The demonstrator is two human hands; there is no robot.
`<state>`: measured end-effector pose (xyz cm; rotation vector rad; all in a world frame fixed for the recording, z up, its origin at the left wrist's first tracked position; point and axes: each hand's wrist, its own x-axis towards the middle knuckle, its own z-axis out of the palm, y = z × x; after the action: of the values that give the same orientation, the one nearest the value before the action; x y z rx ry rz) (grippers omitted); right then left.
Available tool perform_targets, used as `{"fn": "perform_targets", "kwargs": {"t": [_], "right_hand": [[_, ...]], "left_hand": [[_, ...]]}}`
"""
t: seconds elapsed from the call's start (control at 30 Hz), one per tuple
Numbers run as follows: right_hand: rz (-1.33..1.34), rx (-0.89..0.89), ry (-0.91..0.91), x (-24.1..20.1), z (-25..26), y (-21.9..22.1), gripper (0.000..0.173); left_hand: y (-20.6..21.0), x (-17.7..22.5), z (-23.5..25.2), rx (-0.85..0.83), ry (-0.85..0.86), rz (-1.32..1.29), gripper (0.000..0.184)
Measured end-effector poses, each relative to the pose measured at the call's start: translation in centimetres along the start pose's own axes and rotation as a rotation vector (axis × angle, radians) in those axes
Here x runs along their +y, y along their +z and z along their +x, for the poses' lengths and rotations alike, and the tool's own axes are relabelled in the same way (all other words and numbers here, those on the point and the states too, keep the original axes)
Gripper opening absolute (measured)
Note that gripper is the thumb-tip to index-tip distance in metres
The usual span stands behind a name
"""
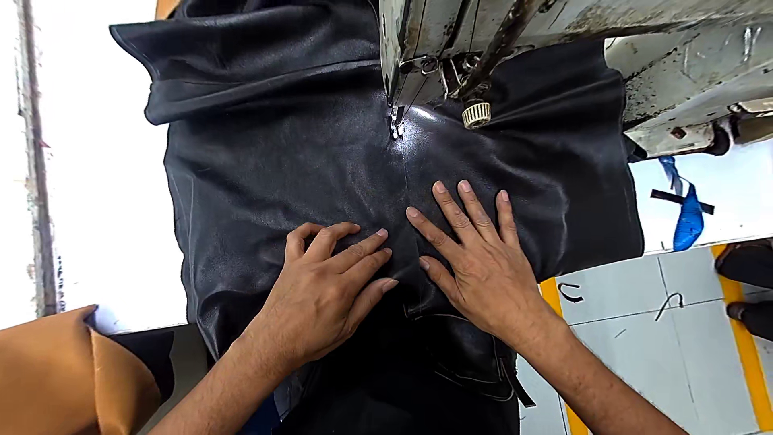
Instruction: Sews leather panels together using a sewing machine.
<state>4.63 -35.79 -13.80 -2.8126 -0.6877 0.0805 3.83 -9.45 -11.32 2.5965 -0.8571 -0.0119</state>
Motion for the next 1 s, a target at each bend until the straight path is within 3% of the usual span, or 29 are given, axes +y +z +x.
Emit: {"fn": "perform_targets", "kwargs": {"t": [0.1, 0.2, 0.3, 0.4, 0.47, 0.53, 0.6, 0.67, 1.0], "right_hand": [[-0.014, -0.003, -0.008, 0.0, 0.1, 0.1, 0.056], [-0.016, 0.013, -0.019, 0.0, 0.2, 0.3, 0.056], [0.086, 0.048, -0.011, 0.6, -0.3, -1.2, 0.057], [0.089, 0.334, 0.317, 3.1, -2.1, -5.6, 0.055], [0.075, 0.354, 0.669, 5.8, -3.0, -7.4, 0.076], [0.151, 0.349, 0.842, 8.4, -3.0, -7.2, 0.071], [0.218, 0.384, 0.858, 9.4, -2.4, -7.0, 0.046], [0.261, 0.423, 0.815, 9.4, -2.0, -7.0, 0.032], [0.307, 0.487, 0.713, 10.8, -0.3, -7.6, 0.03]], "left_hand": [[0.0, -1.5, 2.7, 0.108, 0.028, -0.037, 0.035], [1.1, -2.8, 5.2, 0.087, 0.025, 0.08, 0.055], [2.0, -3.7, 5.5, 0.058, 0.033, 0.172, 0.063], [1.5, -4.4, 6.1, 0.0, 0.039, 0.156, 0.065], [1.2, -4.5, 6.4, -0.031, 0.043, 0.157, 0.067], [1.0, -4.7, 6.7, -0.043, 0.052, 0.162, 0.069], [1.0, -5.0, 6.9, -0.037, 0.058, 0.159, 0.07], [1.2, -5.0, 6.8, -0.038, 0.054, 0.157, 0.071], [1.0, -5.7, 7.8, -0.042, 0.051, 0.155, 0.071]]}}
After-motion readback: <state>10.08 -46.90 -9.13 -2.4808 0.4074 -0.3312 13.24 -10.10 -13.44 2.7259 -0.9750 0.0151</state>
